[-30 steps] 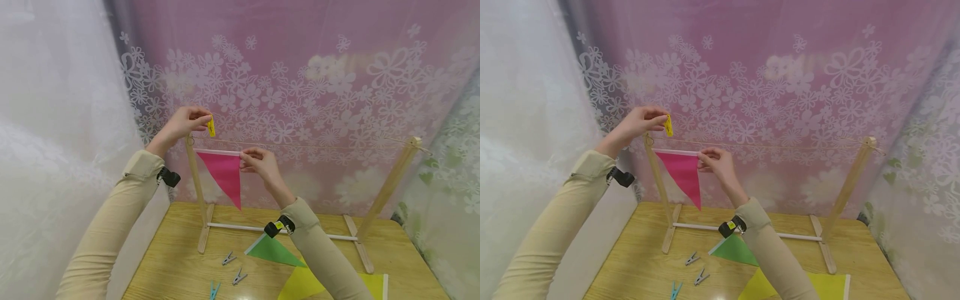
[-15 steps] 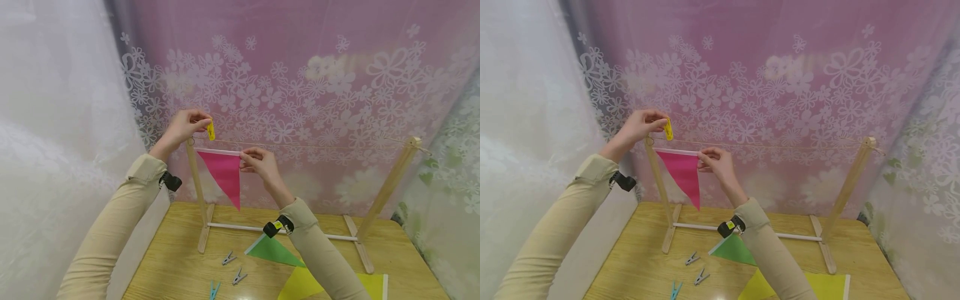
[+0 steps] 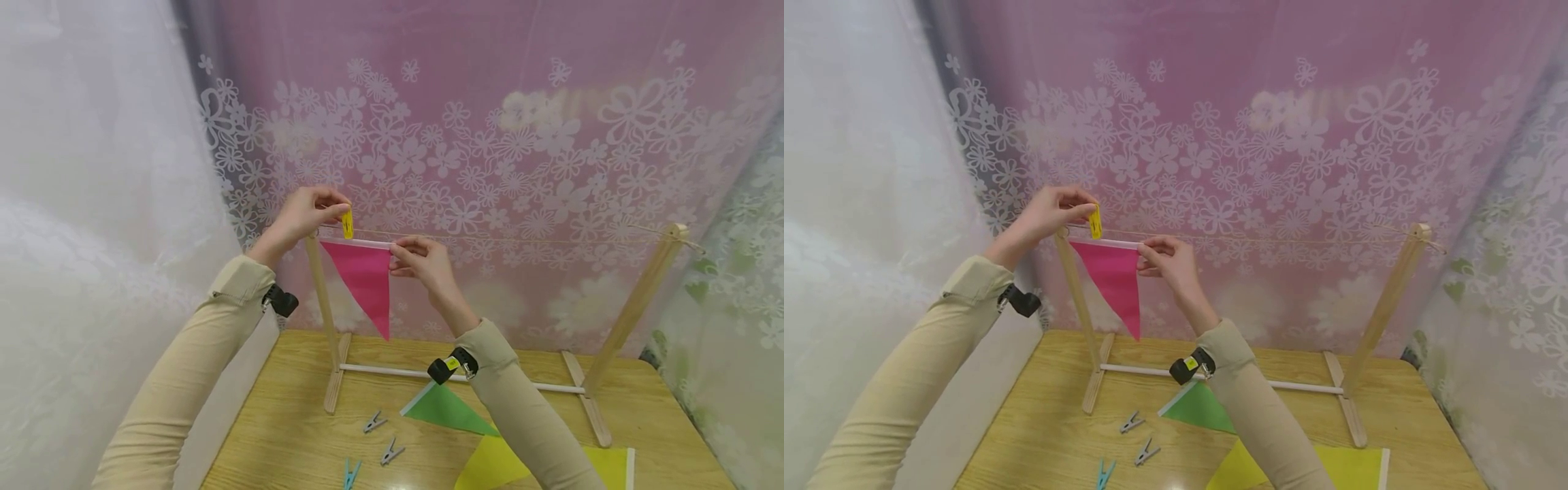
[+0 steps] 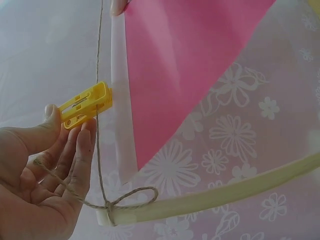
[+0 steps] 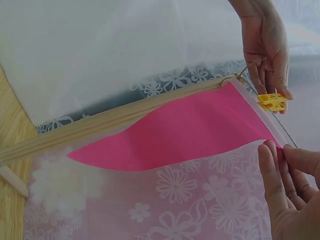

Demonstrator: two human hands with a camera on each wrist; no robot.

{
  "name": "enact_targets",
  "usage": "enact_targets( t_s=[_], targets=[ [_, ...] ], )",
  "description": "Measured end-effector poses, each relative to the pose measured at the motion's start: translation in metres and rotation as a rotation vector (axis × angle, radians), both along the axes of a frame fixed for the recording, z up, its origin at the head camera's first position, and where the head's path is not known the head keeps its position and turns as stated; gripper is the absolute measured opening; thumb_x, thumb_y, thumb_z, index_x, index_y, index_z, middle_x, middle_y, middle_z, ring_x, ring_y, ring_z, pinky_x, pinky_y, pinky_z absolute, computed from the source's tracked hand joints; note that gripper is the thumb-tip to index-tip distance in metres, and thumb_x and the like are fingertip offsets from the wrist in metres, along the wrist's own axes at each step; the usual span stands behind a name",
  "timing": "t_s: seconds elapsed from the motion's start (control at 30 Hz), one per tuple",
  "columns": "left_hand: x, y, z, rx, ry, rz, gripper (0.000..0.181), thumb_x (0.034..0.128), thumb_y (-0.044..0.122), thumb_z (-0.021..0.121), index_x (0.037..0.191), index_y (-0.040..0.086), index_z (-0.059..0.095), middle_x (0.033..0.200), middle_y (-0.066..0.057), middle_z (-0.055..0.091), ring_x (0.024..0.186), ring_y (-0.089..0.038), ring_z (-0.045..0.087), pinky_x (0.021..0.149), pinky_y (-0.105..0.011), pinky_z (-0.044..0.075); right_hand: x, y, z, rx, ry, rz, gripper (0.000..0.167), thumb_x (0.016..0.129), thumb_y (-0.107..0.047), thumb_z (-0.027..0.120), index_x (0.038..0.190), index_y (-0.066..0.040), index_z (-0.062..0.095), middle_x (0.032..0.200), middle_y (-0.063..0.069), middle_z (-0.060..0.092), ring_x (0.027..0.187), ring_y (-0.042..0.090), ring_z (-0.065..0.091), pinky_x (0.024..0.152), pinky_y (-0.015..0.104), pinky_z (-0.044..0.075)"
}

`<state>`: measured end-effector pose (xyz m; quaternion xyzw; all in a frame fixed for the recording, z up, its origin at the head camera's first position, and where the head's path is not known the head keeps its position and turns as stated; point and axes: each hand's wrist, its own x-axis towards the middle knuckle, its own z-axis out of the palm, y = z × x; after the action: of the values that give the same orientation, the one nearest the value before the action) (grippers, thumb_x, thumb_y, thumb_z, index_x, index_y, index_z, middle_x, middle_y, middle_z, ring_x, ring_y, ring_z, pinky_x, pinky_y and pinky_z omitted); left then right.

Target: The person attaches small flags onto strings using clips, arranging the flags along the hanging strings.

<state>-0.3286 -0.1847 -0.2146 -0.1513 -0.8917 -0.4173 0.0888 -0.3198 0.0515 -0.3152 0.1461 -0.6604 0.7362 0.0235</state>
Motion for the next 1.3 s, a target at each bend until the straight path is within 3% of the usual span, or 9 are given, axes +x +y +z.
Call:
enact_targets(
  t_s=[0.3, 0.97, 1.3],
  targets=[
    [-0.002, 0.003, -0.003, -0.011, 0.002, -0.006, 0.026, 0.0986, 0.022, 0.069, 0.117, 0.003, 0.072, 0.112, -0.016, 0.070, 0.100, -0.030, 0.070, 0.089, -0.039, 0.059, -0.001, -0.001, 0.004, -0.012, -0.016, -0.009, 0.031, 0.096, -0.015, 0.072, 0.118, 0.007, 0.066, 0.092, 0.008, 0.071, 0.070, 0.015, 0.072, 0.073, 0.034, 0.063],
    [-0.002, 0.003, -0.002, -0.034, -0.009, 0.007, 0.025, 0.0990, 0.024, 0.068, 0.115, 0.005, 0.073, 0.108, -0.015, 0.071, 0.096, -0.029, 0.073, 0.088, -0.038, 0.059, 0.000, -0.004, 0.012, -0.042, 0.010, -0.009, 0.032, 0.097, -0.012, 0.070, 0.121, 0.008, 0.065, 0.092, 0.006, 0.070, 0.068, 0.015, 0.071, 0.071, 0.033, 0.063],
    [-0.002, 0.003, -0.003, -0.052, -0.032, -0.031, 0.029, 0.0994, 0.023, 0.068, 0.120, 0.003, 0.072, 0.113, -0.017, 0.071, 0.097, -0.029, 0.073, 0.087, -0.037, 0.060, 0.000, -0.005, 0.012, -0.037, 0.019, -0.014, 0.031, 0.097, -0.010, 0.070, 0.122, 0.008, 0.065, 0.094, 0.009, 0.070, 0.068, 0.014, 0.071, 0.071, 0.032, 0.063]
  ],
)
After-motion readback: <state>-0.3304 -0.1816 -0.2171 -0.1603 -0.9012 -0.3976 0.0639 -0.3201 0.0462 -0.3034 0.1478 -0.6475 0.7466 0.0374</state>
